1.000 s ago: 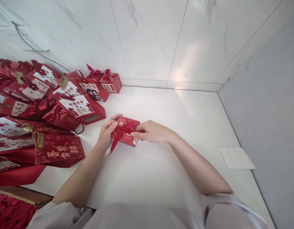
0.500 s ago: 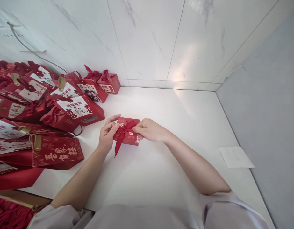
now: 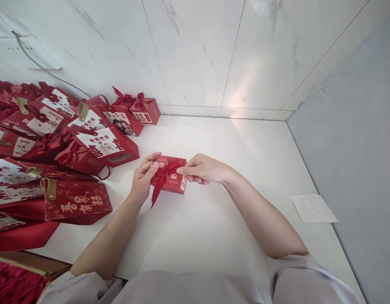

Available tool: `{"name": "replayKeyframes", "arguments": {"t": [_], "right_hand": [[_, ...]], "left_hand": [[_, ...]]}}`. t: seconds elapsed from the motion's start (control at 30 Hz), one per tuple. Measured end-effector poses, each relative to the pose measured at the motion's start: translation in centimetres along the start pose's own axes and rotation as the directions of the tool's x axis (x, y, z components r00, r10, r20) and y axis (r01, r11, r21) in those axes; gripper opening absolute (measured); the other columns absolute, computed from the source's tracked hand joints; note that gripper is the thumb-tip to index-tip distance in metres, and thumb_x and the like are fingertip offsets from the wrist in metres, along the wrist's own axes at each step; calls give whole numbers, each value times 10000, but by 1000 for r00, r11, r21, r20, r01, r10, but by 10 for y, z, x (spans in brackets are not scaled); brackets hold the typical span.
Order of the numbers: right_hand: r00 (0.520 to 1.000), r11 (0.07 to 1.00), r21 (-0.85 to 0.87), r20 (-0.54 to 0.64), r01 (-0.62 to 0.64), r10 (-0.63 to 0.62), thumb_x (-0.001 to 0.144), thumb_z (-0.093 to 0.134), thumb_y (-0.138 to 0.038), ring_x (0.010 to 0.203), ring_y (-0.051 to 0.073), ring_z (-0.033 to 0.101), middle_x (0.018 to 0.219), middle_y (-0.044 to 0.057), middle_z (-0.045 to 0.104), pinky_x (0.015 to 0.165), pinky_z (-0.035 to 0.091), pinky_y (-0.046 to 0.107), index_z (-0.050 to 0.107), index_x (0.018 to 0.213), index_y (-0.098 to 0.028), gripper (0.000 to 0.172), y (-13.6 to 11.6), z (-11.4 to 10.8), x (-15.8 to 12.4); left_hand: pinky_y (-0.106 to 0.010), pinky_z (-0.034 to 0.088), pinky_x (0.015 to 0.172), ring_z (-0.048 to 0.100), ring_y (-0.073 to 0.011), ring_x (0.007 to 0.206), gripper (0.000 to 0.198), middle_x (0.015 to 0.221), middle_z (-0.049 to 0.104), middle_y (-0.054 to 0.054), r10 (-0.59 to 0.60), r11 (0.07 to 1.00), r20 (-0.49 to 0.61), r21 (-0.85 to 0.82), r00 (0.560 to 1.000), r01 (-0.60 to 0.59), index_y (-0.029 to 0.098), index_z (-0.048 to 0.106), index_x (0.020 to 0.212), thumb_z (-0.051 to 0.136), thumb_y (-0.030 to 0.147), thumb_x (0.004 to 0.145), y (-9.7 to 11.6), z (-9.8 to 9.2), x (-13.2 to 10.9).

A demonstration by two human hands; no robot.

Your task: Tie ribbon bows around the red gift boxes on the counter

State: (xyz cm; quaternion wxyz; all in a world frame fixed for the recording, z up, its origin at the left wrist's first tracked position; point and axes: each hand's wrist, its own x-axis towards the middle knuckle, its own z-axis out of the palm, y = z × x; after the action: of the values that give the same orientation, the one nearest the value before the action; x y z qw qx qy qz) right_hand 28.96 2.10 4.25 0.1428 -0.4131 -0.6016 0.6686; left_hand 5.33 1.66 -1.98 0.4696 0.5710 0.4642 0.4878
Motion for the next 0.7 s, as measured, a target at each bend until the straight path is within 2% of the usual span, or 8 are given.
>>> {"name": "replayKeyframes", "arguments": {"t": [0.17,0.3,0.4,0.47,0.53,0.6,0.63,0.7], "right_hand": [[993,992,-103,93,-66,75,798,645,-543,386,66,433,471,-38,509,407,347,221,587,615,-154,434,10,-16,1],[964,978,-163,214,-126,160,783,641,-564,442,103,531,515,-15,574,463,446,242,630,669,-153,427,17,-23,4],[928,963,-219,302,-157,220,768,656,-551,547,148,628,596,20,649,550,495,269,674,728,-149,404,21,-28,4],[918,939,-308,308,-152,249,734,698,-523,671,185,668,722,50,702,615,506,285,705,788,-156,371,21,-34,-1],[949,909,-405,235,-100,209,706,733,-507,825,228,673,912,71,724,682,506,304,719,914,-187,381,19,-40,-10],[990,884,-464,90,-52,106,746,699,-519,970,261,643,1091,74,693,756,499,334,690,1049,-235,416,15,-44,-18],[999,882,-470,4,-36,43,790,651,-527,1030,268,621,1157,71,668,805,490,355,670,1091,-256,405,12,-43,-20],[987,896,-443,-134,21,-89,874,540,-519,1103,261,584,1228,62,629,904,458,396,648,1113,-271,361,8,-37,-19]], "left_hand": [[-365,447,979,502,-266,1232,378,1322,546,-59,-83,989,8,-125,996,84,171,539,552,639,405,831,-3,2,0],[-344,490,919,509,-274,1234,325,1356,531,-53,-150,961,18,-230,989,150,168,603,595,652,399,819,-4,5,-1],[-348,503,900,553,-270,1181,259,1381,520,-51,-178,942,85,-273,980,195,177,686,719,641,410,824,-2,4,-2],[-356,513,883,588,-264,1122,280,1385,522,-46,-181,930,141,-296,973,216,181,702,754,614,434,838,0,1,-1],[-362,511,889,608,-262,1078,356,1369,540,-36,-161,933,174,-295,972,207,175,674,666,587,470,845,1,-2,0],[-370,498,921,601,-272,1086,423,1347,559,-38,-126,947,191,-270,974,175,171,631,582,576,504,838,1,-6,2],[-373,489,939,588,-280,1110,427,1339,564,-45,-111,954,200,-255,974,161,172,624,570,583,508,831,1,-7,3],[-377,479,955,558,-294,1162,388,1335,560,-57,-97,961,213,-235,972,147,176,626,571,621,480,812,1,-8,3]]}}
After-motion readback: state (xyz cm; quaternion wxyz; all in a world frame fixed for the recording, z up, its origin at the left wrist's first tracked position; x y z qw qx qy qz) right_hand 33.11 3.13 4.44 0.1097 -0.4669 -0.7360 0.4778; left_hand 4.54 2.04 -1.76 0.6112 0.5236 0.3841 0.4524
